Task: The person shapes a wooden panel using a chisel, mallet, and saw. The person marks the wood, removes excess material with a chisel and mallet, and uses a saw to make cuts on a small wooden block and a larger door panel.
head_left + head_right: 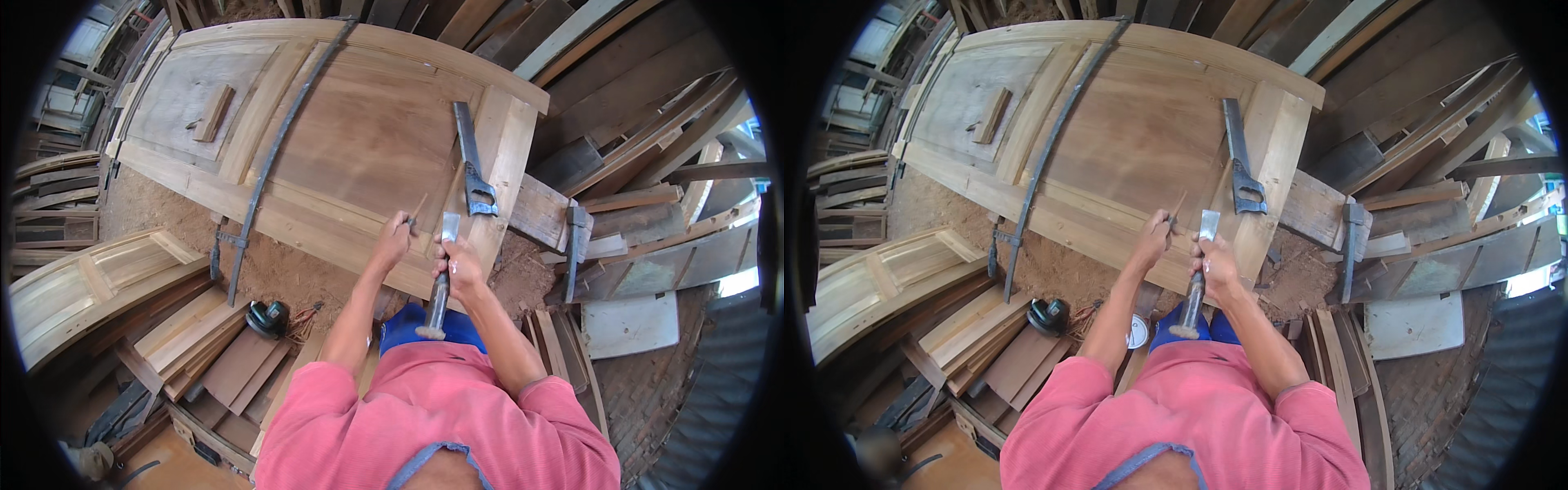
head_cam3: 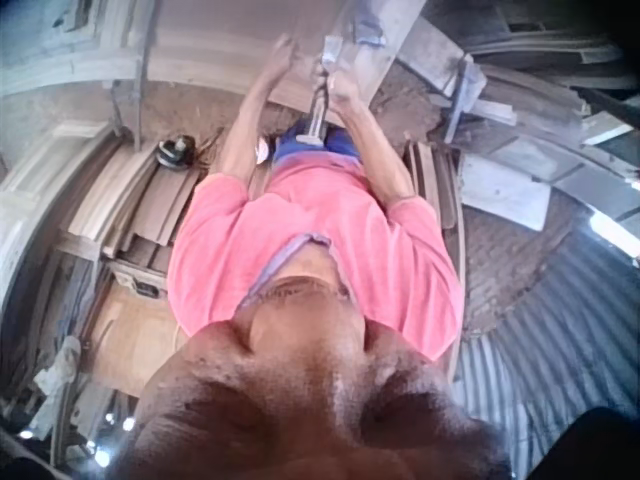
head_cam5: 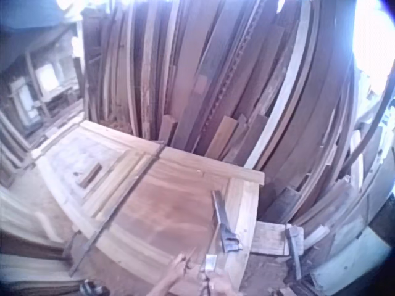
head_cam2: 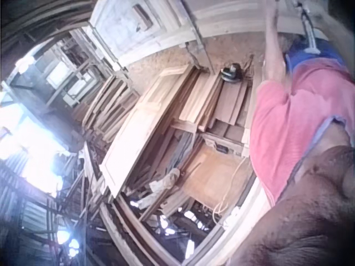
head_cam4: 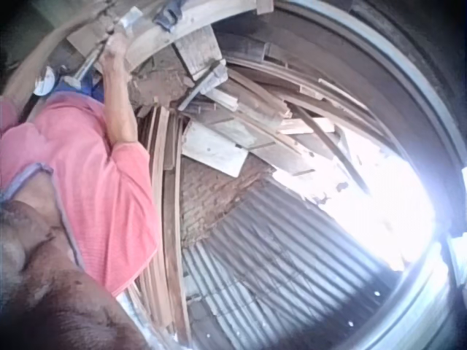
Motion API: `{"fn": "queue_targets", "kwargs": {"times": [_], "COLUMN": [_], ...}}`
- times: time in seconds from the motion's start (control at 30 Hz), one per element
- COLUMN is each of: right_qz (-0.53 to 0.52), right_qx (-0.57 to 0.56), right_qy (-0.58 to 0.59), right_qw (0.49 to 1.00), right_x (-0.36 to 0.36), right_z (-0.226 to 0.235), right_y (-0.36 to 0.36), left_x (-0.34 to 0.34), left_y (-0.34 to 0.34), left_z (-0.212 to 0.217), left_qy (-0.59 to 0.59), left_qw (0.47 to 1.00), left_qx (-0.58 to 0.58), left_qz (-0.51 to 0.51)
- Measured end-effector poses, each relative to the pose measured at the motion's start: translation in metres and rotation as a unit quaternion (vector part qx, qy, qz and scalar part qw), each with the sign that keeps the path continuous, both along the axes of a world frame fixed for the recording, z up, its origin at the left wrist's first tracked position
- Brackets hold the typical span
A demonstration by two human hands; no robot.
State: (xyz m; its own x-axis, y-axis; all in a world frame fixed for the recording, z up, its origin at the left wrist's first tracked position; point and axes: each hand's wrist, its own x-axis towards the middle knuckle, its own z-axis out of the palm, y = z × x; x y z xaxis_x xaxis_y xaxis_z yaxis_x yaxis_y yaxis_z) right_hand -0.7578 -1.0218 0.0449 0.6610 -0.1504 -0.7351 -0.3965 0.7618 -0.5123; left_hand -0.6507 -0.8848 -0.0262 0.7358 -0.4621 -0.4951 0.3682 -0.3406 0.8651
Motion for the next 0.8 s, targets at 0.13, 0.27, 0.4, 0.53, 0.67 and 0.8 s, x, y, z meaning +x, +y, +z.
{"fn": "queue_targets", "kwargs": {"times": [0.13, 0.27, 0.4, 0.53, 0.67, 0.8], "right_qz": [0.013, 0.048, 0.091, 0.112, 0.074, 0.119], "right_qx": [0.145, 0.205, 0.211, 0.183, 0.174, 0.211], "right_qy": [-0.045, -0.084, -0.117, -0.141, -0.136, -0.107], "right_qw": [0.988, 0.974, 0.966, 0.966, 0.972, 0.964], "right_x": [-0.01, -0.013, -0.021, -0.038, -0.042, -0.031], "right_z": [0.053, 0.098, 0.11, 0.127, 0.138, 0.113], "right_y": [0.026, 0.039, 0.024, 0.009, -0.014, -0.001], "left_x": [-0.021, -0.04, -0.05, -0.079, -0.108, -0.09], "left_y": [0.018, 0.024, 0.024, 0.025, 0.033, 0.013], "left_z": [0.071, 0.09, 0.12, 0.14, 0.132, 0.116], "left_qy": [0.031, -0.042, -0.171, -0.245, -0.21, -0.154], "left_qw": [0.997, 0.993, 0.985, 0.969, 0.977, 0.983], "left_qx": [-0.069, -0.083, 0.008, 0.036, 0.024, 0.032], "left_qz": [0.032, 0.07, 0.005, -0.006, 0.004, 0.093]}}
